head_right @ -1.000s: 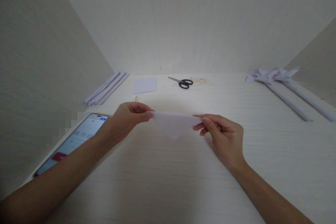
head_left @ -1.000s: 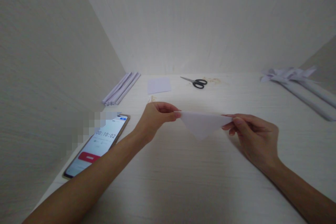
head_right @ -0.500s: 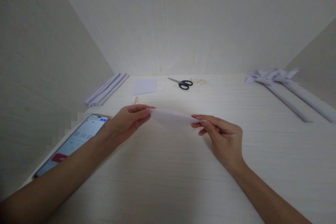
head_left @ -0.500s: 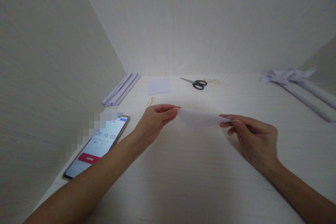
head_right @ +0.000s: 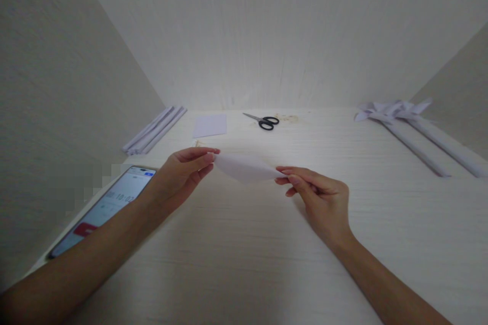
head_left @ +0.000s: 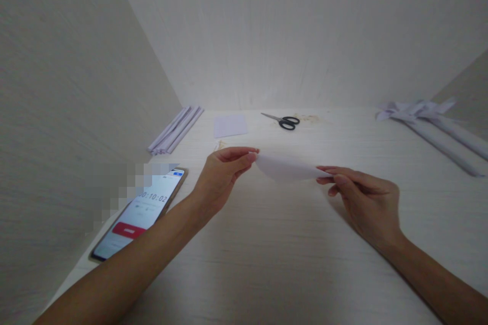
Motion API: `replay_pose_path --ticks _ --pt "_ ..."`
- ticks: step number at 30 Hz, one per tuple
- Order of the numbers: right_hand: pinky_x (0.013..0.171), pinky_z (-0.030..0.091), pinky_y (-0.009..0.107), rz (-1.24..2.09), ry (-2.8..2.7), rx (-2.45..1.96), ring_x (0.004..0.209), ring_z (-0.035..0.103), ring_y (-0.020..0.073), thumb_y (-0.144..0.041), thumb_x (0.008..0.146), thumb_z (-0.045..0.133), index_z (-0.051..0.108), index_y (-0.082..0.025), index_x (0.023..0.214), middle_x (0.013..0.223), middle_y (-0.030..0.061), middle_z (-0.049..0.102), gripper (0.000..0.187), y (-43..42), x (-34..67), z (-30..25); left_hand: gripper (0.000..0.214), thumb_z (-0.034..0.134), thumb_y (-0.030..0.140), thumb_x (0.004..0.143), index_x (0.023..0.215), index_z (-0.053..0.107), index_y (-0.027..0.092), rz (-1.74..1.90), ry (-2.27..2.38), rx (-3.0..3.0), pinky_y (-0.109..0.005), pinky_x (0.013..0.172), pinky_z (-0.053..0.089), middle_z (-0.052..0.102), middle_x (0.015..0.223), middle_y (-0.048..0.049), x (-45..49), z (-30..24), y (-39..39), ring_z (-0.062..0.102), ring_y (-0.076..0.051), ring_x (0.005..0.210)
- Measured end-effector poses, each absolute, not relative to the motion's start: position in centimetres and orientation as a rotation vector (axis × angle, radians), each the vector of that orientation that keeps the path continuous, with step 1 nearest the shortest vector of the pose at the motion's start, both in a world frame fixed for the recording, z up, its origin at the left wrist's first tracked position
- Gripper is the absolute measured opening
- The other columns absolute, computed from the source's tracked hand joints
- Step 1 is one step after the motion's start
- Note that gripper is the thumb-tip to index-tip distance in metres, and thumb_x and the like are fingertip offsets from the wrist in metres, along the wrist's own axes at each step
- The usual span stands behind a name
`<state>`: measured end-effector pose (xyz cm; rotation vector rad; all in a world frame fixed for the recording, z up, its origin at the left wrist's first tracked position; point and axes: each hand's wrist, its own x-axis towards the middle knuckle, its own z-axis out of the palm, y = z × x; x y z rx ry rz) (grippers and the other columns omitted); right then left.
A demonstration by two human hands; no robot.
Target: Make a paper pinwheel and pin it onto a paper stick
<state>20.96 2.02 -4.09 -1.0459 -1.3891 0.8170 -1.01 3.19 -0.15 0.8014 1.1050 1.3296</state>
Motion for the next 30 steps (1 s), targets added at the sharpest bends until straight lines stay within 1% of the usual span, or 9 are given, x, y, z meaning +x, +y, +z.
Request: replay_pose_path --ticks 7,12,18,21,24,28,30 --pt "0.046 0.050 0.021 0.846 -1.397 -1.040 0.063 0.063 0.0126 -0.017 0.076 0.057 0.069 -0.024 0.077 0.082 0.0014 0.069 0.014 2.0 21.0 -4.1 0.009 0.072 0.014 0.050 0.057 0.068 0.017 1.358 1.105 0.801 -0.017 0.061 0.043 0.067 0.067 -0.0007 -1.0 -0.1 3.2 0.055 -0.006 0.064" --pt "0.047 0.050 0.019 0.852 -1.391 -1.009 0.063 0.063 0.0113 -0.016 0.076 0.057 0.069 -0.025 0.077 0.083 0.0002 0.069 0.015 2.0 21.2 -4.3 0.009 0.072 0.014 0.049 0.057 0.068 0.016 1.359 1.090 0.835 -0.018 0.061 0.043 0.066 0.063 -0.0002 -1.0 0.0 3.3 0.055 -0.006 0.061" --pt "0.046 0.048 0.020 0.877 -1.351 -1.008 0.061 0.062 0.0114 -0.016 0.075 0.059 0.069 -0.024 0.076 0.081 0.0011 0.069 0.013 2.1 21.1 -4.5 0.011 0.073 0.015 0.049 0.058 0.067 0.016 1.358 1.091 0.858 -0.021 0.065 0.043 0.066 0.061 0.0003 -1.0 0.0 3.4 0.055 -0.007 0.060" --pt "0.045 0.046 0.020 0.865 -1.335 -1.024 0.055 0.058 0.0095 -0.017 0.074 0.060 0.069 -0.025 0.075 0.075 0.0007 0.068 0.012 2.2 21.2 -4.6 0.009 0.073 0.015 0.050 0.057 0.067 0.016 1.358 1.090 0.873 -0.022 0.067 0.043 0.066 0.063 0.0004 -1.1 -0.2 3.3 0.056 -0.007 0.061" --pt "0.044 0.042 0.020 0.883 -1.318 -1.025 0.050 0.053 0.0083 -0.018 0.073 0.061 0.069 -0.025 0.077 0.067 -0.0002 0.066 0.011 2.3 21.4 -4.7 0.008 0.071 0.013 0.052 0.056 0.065 0.015 1.358 1.056 0.901 -0.021 0.069 0.043 0.066 0.064 0.0010 -1.1 -0.4 3.3 0.056 -0.006 0.062" --pt "0.045 0.040 0.022 0.902 -1.279 -1.042 0.049 0.050 0.0095 -0.022 0.073 0.061 0.066 -0.024 0.073 0.061 -0.0004 0.063 0.005 2.3 21.7 -5.0 0.005 0.068 0.014 0.058 0.057 0.063 0.013 1.318 1.023 0.915 -0.021 0.071 0.044 0.068 0.069 -0.0010 -1.0 -0.7 3.3 0.059 -0.007 0.066" --pt "0.045 0.040 0.023 0.943 -1.264 -1.046 0.049 0.050 0.0101 -0.025 0.074 0.060 0.063 -0.023 0.069 0.059 -0.0007 0.061 0.006 2.3 21.6 -5.2 0.007 0.067 0.015 0.060 0.058 0.061 0.012 1.285 1.017 0.891 -0.023 0.071 0.046 0.068 0.070 -0.0023 -0.8 -0.9 3.2 0.060 -0.009 0.066"
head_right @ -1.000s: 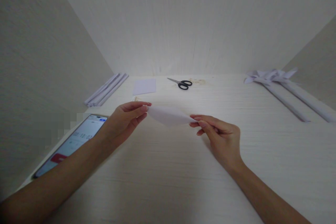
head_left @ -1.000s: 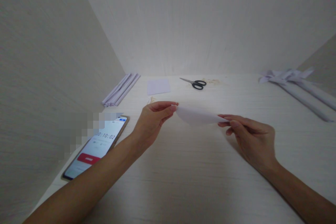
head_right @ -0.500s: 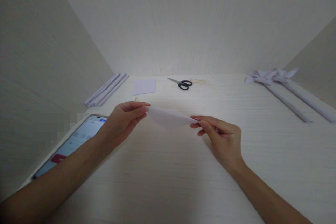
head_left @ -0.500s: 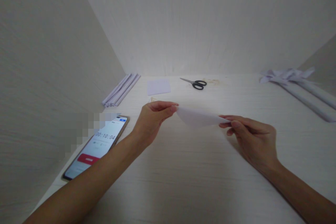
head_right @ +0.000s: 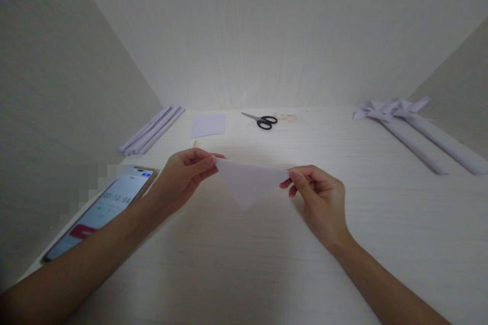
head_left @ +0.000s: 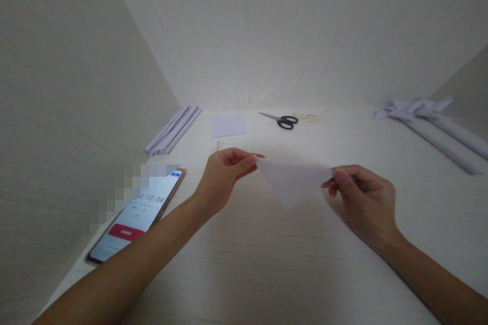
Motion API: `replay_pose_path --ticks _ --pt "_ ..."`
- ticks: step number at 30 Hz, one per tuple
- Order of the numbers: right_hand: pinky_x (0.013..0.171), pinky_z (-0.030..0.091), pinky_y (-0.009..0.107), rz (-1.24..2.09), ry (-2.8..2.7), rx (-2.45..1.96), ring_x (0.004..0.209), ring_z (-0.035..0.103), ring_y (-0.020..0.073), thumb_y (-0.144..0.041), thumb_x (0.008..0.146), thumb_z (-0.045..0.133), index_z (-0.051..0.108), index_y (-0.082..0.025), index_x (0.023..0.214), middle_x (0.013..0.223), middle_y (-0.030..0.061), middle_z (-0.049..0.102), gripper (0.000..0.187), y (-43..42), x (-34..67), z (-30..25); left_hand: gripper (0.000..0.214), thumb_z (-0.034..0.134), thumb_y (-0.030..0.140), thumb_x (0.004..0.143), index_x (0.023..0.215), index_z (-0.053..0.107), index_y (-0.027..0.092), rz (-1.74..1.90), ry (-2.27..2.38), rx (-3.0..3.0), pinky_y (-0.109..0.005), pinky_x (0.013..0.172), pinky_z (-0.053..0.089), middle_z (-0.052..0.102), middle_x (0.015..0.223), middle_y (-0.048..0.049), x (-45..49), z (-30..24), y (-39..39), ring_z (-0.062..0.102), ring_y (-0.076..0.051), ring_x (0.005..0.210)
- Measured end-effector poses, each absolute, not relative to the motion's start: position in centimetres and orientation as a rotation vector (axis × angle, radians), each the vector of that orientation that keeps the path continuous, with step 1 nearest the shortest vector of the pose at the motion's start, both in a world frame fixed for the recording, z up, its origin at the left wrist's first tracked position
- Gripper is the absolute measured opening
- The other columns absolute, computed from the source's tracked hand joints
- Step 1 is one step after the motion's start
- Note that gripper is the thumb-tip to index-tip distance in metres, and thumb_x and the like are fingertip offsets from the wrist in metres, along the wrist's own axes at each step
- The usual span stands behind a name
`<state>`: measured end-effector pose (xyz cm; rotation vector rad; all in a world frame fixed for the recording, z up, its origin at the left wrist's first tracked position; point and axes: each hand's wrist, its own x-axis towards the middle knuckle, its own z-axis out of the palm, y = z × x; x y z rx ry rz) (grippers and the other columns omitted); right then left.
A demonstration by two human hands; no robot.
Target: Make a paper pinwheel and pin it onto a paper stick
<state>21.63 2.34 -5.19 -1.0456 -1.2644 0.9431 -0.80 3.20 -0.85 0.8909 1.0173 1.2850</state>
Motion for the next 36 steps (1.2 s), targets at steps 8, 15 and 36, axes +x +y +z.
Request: replay_pose_path --ticks 8,15,36 --pt "0.068 0.045 0.025 1.273 -1.154 -0.857 0.077 0.058 0.0124 -0.027 0.081 0.051 0.052 -0.022 0.067 0.087 0.0009 0.064 0.015 2.1 20.4 -4.8 0.012 0.064 0.017 0.064 0.059 0.053 0.012 1.185 1.057 0.768 -0.025 0.065 0.049 0.065 0.061 -0.0008 -0.3 -2.0 2.9 0.061 -0.010 0.060" --pt "0.067 0.047 0.025 1.469 -1.025 -0.779 0.076 0.060 0.0127 -0.029 0.079 0.054 0.045 -0.021 0.062 0.095 0.0029 0.066 0.020 2.1 20.0 -4.2 0.014 0.064 0.017 0.064 0.060 0.051 0.013 1.195 1.010 0.817 -0.024 0.063 0.049 0.063 0.058 0.0010 -0.4 -2.0 2.9 0.061 -0.010 0.058" --pt "0.070 0.049 0.031 1.660 -1.009 -0.783 0.081 0.062 0.0168 -0.034 0.074 0.058 0.039 -0.021 0.061 0.088 0.0042 0.067 0.026 2.1 20.4 -3.8 0.016 0.048 0.013 0.077 0.062 0.046 0.014 1.078 0.789 0.771 -0.028 0.076 0.046 0.067 0.087 -0.0111 -0.8 -2.0 3.3 0.063 -0.014 0.080"
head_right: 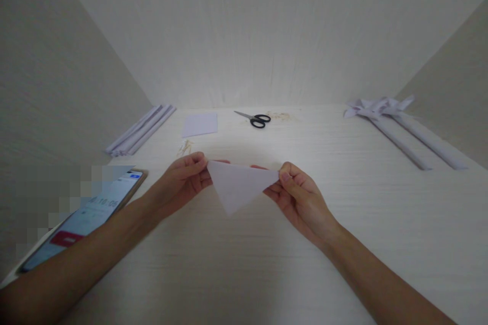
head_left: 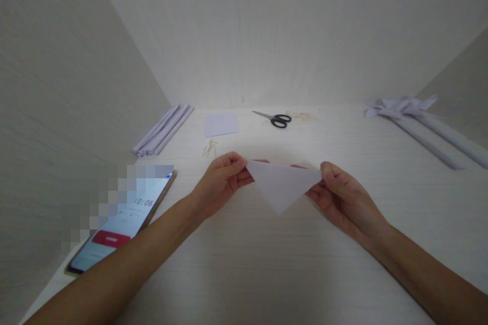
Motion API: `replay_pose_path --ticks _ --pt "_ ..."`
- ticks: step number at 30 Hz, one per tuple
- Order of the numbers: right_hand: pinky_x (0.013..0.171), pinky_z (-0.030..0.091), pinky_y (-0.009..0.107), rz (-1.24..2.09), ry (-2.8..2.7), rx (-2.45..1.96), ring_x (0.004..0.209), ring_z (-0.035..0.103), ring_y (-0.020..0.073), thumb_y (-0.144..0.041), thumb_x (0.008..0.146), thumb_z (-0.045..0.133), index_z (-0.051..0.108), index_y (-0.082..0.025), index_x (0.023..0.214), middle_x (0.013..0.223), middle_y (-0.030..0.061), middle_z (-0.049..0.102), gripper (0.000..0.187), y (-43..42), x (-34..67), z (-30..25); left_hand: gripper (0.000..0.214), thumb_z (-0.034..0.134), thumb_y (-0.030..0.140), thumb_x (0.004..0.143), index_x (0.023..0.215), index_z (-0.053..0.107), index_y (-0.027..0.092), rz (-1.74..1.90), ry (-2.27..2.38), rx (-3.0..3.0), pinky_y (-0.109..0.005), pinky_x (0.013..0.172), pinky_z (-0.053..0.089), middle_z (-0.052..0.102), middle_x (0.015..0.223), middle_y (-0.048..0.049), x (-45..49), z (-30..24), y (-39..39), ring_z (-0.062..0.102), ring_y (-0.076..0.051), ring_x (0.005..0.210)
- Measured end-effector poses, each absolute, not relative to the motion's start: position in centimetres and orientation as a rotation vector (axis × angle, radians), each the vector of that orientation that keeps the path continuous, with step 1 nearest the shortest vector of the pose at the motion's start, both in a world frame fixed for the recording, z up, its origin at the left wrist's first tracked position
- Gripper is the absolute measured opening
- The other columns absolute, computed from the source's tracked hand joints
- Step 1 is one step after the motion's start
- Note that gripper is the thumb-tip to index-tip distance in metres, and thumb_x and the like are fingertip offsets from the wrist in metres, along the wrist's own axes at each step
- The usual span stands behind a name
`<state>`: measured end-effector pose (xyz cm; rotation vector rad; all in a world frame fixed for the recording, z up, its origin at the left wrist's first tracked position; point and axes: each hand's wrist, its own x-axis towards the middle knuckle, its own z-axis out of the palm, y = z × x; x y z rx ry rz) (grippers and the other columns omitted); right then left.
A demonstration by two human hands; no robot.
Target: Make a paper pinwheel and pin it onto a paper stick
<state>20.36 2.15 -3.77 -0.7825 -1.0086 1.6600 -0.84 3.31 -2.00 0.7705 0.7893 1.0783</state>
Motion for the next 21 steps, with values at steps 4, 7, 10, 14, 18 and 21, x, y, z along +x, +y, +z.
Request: replay_pose_path --ticks 4,7,10,14,18,21 --pt "0.070 0.049 0.032 1.661 -1.042 -0.807 0.080 0.062 0.0174 -0.036 0.073 0.058 0.038 -0.022 0.061 0.089 0.0042 0.067 0.027 2.05 20.38 -3.54 0.015 0.050 0.013 0.076 0.061 0.046 0.014 1.070 0.764 0.766 -0.027 0.074 0.046 0.068 0.083 -0.0094 -1.03 -1.91 3.36 0.063 -0.014 0.076" --pt "0.070 0.049 0.030 1.690 -1.015 -0.783 0.078 0.061 0.0155 -0.035 0.074 0.057 0.039 -0.022 0.062 0.088 0.0033 0.067 0.025 1.87 20.36 -3.48 0.015 0.051 0.014 0.076 0.061 0.047 0.015 1.059 0.743 0.740 -0.026 0.073 0.046 0.068 0.082 -0.0092 -1.01 -1.87 3.33 0.063 -0.014 0.076" --pt "0.069 0.049 0.027 1.721 -0.974 -0.747 0.075 0.061 0.0137 -0.035 0.073 0.058 0.039 -0.023 0.063 0.085 0.0023 0.066 0.025 1.66 20.28 -3.36 0.016 0.052 0.014 0.075 0.060 0.048 0.015 1.042 0.729 0.697 -0.024 0.069 0.046 0.068 0.077 -0.0071 -0.87 -1.73 3.25 0.062 -0.012 0.071" --pt "0.066 0.049 0.030 1.677 -1.041 -0.801 0.073 0.060 0.0156 -0.041 0.070 0.058 0.038 -0.024 0.063 0.082 0.0024 0.065 0.027 1.48 20.09 -3.09 0.015 0.055 0.015 0.072 0.059 0.049 0.015 1.006 0.731 0.615 -0.023 0.066 0.046 0.066 0.068 -0.0030 -0.58 -1.42 3.05 0.061 -0.011 0.062" --pt "0.063 0.049 0.031 1.661 -1.070 -0.865 0.069 0.060 0.0164 -0.046 0.067 0.059 0.039 -0.024 0.062 0.078 0.0026 0.065 0.030 1.38 19.93 -2.86 0.014 0.057 0.015 0.071 0.058 0.051 0.015 0.975 0.710 0.573 -0.021 0.063 0.046 0.065 0.066 -0.0026 -0.32 -1.21 2.78 0.060 -0.010 0.060" --pt "0.060 0.049 0.028 1.709 -0.974 -0.840 0.065 0.059 0.0147 -0.043 0.062 0.065 0.041 -0.023 0.060 0.069 0.0005 0.062 0.031 1.40 19.97 -2.78 0.014 0.057 0.014 0.071 0.058 0.051 0.014 0.975 0.679 0.574 -0.020 0.059 0.046 0.063 0.063 -0.0020 -0.33 -1.33 2.75 0.059 -0.010 0.059"
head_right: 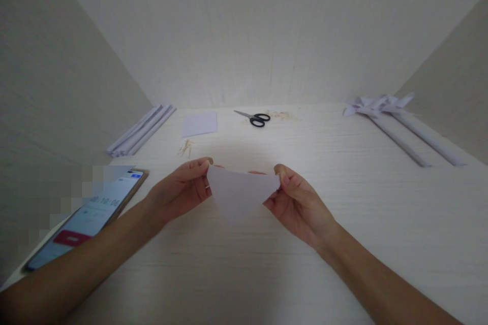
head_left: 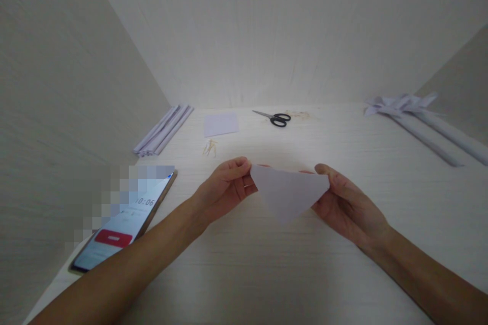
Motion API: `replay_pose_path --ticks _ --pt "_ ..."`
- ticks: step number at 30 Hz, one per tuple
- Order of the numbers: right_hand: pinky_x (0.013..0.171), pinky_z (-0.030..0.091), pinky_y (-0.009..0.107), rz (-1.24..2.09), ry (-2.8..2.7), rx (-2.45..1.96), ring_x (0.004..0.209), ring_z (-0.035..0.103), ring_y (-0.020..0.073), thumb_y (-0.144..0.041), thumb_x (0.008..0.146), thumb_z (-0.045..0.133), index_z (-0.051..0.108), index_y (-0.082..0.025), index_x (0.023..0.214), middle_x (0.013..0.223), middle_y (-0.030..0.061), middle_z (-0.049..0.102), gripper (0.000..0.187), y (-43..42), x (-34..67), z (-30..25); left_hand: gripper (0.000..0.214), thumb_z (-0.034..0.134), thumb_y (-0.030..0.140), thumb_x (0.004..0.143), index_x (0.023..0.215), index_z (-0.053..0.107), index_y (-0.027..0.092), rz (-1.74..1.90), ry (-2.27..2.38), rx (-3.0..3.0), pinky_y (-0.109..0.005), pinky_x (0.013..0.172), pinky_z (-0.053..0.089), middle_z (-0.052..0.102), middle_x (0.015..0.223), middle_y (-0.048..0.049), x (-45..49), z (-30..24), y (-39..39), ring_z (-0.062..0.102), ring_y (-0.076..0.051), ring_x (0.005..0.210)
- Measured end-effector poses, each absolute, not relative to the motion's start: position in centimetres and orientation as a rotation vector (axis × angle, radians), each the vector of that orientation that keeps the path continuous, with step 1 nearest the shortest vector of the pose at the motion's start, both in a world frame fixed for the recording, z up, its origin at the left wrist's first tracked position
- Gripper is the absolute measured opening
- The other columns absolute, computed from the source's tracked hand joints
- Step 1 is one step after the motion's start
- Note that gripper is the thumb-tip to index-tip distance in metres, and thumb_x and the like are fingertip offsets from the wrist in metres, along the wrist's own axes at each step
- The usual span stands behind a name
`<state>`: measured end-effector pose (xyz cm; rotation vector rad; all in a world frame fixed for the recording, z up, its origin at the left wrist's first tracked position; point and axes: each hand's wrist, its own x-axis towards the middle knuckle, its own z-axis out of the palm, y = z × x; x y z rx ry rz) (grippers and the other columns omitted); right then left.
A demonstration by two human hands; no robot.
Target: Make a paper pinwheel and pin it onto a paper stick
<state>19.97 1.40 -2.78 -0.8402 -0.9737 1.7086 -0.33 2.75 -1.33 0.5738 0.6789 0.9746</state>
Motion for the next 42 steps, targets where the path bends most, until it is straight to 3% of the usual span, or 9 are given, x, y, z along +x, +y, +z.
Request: replay_pose_path --ticks 7,13,17,20,25,35,42 --pt "0.060 0.047 0.028 1.581 -1.051 -0.935 0.059 0.055 0.0126 -0.036 0.069 0.060 0.042 -0.021 0.058 0.061 -0.0022 0.055 0.026 2.5 20.5 -4.1 0.014 0.053 0.010 0.073 0.059 0.051 0.013 1.028 0.860 0.596 -0.023 0.067 0.048 0.063 0.066 -0.0047 -0.9 -2.8 3.6 0.060 -0.010 0.063" --pt "0.042 0.027 0.022 0.854 -1.609 -1.375 0.045 0.037 0.0104 -0.031 0.077 0.047 0.044 -0.019 0.059 0.049 -0.0039 0.039 0.023 3.0 21.0 -4.9 0.014 0.052 0.004 0.070 0.057 0.052 0.011 1.117 1.165 0.638 -0.021 0.065 0.047 0.059 0.060 -0.0031 -0.5 -3.2 3.7 0.056 -0.008 0.059" --pt "0.047 0.028 0.025 0.462 -1.976 -1.501 0.051 0.039 0.0129 -0.021 0.076 0.041 0.036 -0.020 0.055 0.054 -0.0011 0.042 0.022 3.2 21.0 -4.8 0.010 0.057 0.015 0.066 0.057 0.053 0.014 1.056 1.458 1.061 -0.021 0.045 0.036 0.055 0.055 -0.0001 -0.7 -3.1 3.7 0.047 -0.009 0.047" --pt "0.049 0.027 0.025 0.296 -2.140 -1.561 0.052 0.041 0.0139 -0.018 0.076 0.039 0.037 -0.020 0.057 0.058 0.0005 0.044 0.019 3.3 20.8 -4.8 0.009 0.057 0.019 0.065 0.057 0.054 0.016 0.989 1.669 1.452 -0.024 0.049 0.032 0.052 0.056 0.0001 -1.1 -3.4 3.8 0.044 -0.011 0.050" --pt "0.051 0.029 0.026 0.221 -2.177 -1.611 0.055 0.043 0.0147 -0.019 0.074 0.042 0.039 -0.019 0.057 0.062 0.0015 0.046 0.017 3.2 20.5 -4.8 0.009 0.054 0.015 0.065 0.056 0.051 0.019 0.925 1.733 1.856 -0.030 0.063 0.032 0.049 0.063 -0.0015 -1.6 -4.6 4.1 0.044 -0.017 0.064" --pt "0.050 0.038 0.025 0.347 -2.044 -1.484 0.055 0.049 0.0138 -0.014 0.070 0.050 0.050 -0.017 0.066 0.062 0.0014 0.052 0.005 3.4 20.8 -4.8 0.003 0.050 0.015 0.070 0.068 0.049 0.017 0.784 1.823 2.033 -0.033 0.067 0.035 0.050 0.072 -0.0028 -1.4 -5.0 3.7 0.044 -0.018 0.072" --pt "0.066 0.048 0.033 0.137 -2.210 -1.190 0.075 0.054 0.0192 -0.002 0.072 0.042 0.059 -0.015 0.074 0.080 0.0084 0.059 0.021 3.1 20.4 -5.2 0.020 0.040 0.001 0.075 0.074 0.055 0.013 0.894 1.477 2.311 -0.028 0.071 0.042 0.056 0.079 -0.0041 -0.9 -5.3 3.5 0.049 -0.014 0.078"
